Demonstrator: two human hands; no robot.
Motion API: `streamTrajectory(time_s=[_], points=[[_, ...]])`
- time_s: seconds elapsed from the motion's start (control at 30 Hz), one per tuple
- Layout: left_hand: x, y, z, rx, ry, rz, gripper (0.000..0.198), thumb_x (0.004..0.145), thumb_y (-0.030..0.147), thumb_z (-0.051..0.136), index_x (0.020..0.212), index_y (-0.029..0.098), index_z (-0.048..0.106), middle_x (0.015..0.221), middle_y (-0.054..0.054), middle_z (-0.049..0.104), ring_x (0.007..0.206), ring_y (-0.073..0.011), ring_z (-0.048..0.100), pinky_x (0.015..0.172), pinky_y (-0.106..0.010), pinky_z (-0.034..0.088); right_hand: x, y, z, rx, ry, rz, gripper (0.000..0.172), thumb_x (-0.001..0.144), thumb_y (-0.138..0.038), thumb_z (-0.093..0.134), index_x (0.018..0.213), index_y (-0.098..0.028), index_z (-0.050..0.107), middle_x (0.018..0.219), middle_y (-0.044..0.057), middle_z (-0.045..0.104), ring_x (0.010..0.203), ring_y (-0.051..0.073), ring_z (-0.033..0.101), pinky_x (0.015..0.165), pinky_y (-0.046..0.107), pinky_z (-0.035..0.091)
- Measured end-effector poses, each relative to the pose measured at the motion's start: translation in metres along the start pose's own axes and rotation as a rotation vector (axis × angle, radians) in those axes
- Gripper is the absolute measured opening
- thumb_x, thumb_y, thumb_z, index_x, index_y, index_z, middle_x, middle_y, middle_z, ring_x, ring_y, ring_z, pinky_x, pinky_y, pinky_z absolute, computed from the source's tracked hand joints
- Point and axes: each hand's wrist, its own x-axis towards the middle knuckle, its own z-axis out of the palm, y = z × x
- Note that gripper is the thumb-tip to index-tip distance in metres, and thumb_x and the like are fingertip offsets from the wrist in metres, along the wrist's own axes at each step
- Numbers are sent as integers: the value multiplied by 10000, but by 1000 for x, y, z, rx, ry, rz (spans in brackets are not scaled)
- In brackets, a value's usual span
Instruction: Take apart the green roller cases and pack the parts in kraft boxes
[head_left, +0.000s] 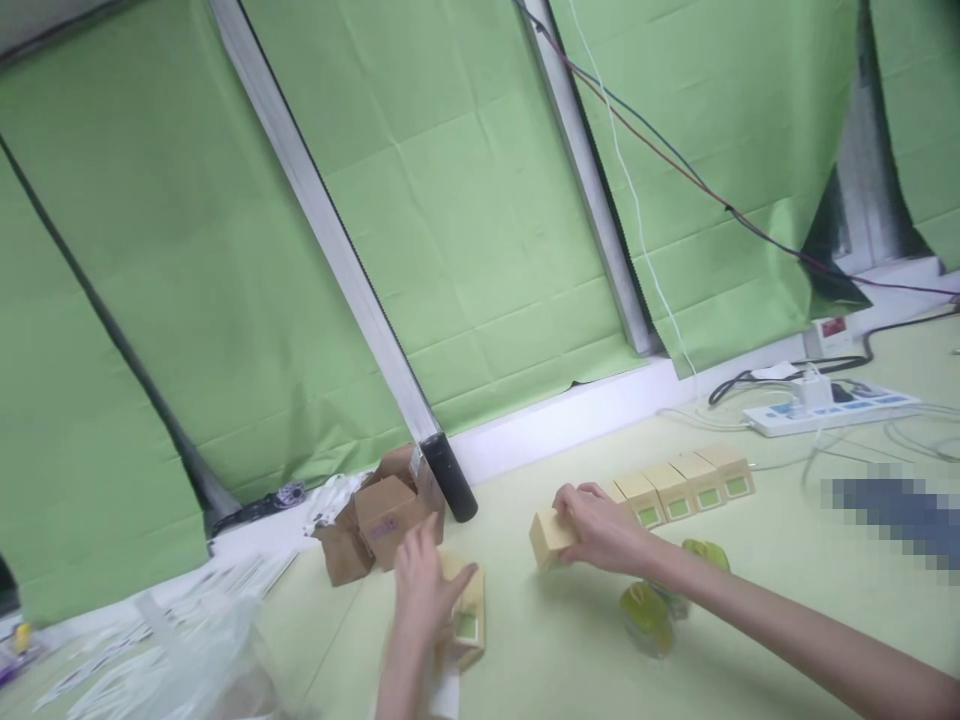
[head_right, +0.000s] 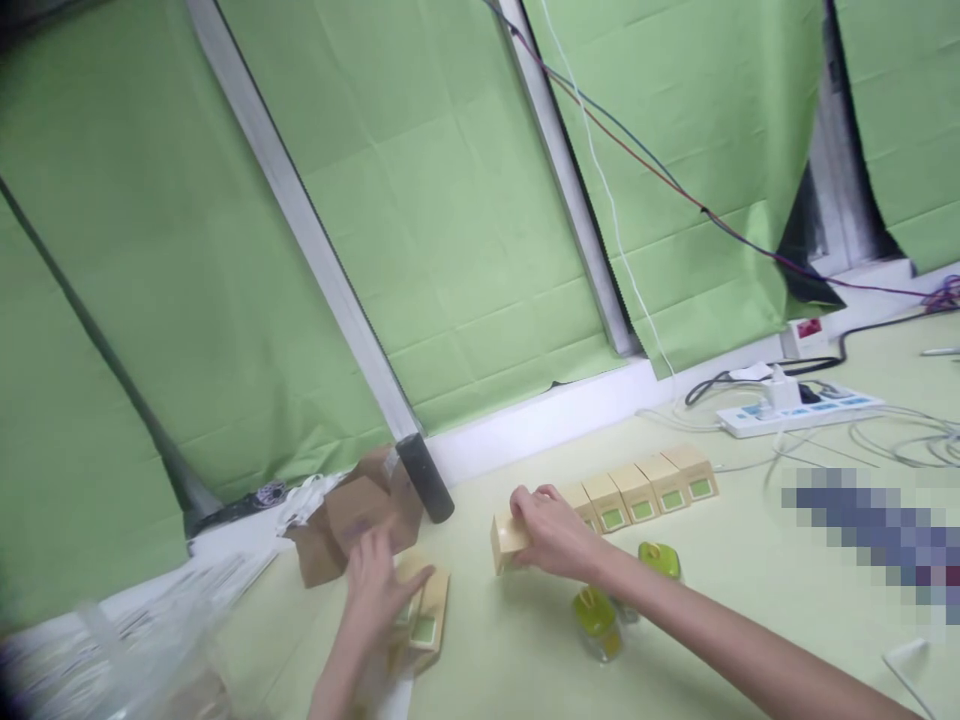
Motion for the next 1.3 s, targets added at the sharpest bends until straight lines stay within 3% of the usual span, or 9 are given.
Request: streamTrajectory(time_s=[0.13,0.27,0.47,0.6,0.73,0.93,1.13,1.2,1.3], points=[[-26,56,24,-300,-219,338,869,681,295,662,1405,189,195,1447,-116,322,1343,-260,282,1098,-397,254,-22,-4,5,16,102,-66,424,655,-267,780,894,-211,435,868,19,601,792,214,586,599,292,469],[-44,89,44,-469,-293,410,729,717,124,577,1383,237,301,1237,-85,536,1177,-241,475,983,-382,387,-44,7,21,-33,203,-206,268,754,-113,657,910,-215,464,962,56,612,921,240,587,867,447,428],[-54,89,52,-379,-237,369,566,703,98,546,1240,271,491,1090,-74,581,1033,-272,538,821,-369,456,-69,16,19,-30,233,-294,34,868,-223,553,880,-240,525,758,0,636,711,182,610,848,411,426],[-57,80,59,-394,-180,439,428,710,41,486,1082,241,559,1120,-93,592,1059,-272,536,866,-404,446,-66,0,8,71,63,-252,232,887,-278,541,1115,-248,510,711,-33,683,602,153,608,739,319,470],[-59,83,61,-327,-236,559,404,707,-2,430,991,243,581,1225,-96,564,1149,-277,489,931,-428,403,-57,-2,17,-13,86,-178,90,850,-153,551,862,-226,603,680,-10,674,608,171,620,741,372,468],[-48,67,54,-358,-295,122,344,658,38,495,950,214,538,952,-83,602,971,-286,541,854,-396,383,-58,9,15,29,163,-55,94,851,-128,483,789,-182,528,1084,143,627,990,242,598,768,366,497],[-36,49,50,-707,-186,-238,547,678,232,643,1127,212,331,953,-80,594,903,-280,604,812,-397,433,-68,-3,21,70,10,-117,182,706,-37,532,684,-216,506,579,-56,619,553,136,615,773,340,529],[-39,57,52,-939,-216,-310,588,710,323,651,1160,216,287,1062,-117,599,926,-255,625,785,-360,475,-70,-6,27,53,11,-138,185,704,-68,576,822,-210,569,776,2,699,691,175,664,851,394,511],[-46,75,54,-1271,-350,-409,478,736,378,652,1097,187,406,1101,-148,625,919,-253,648,717,-337,522,-65,-9,30,-40,113,-251,493,753,-135,623,1222,-177,476,1241,138,600,1108,261,577,913,440,489]])
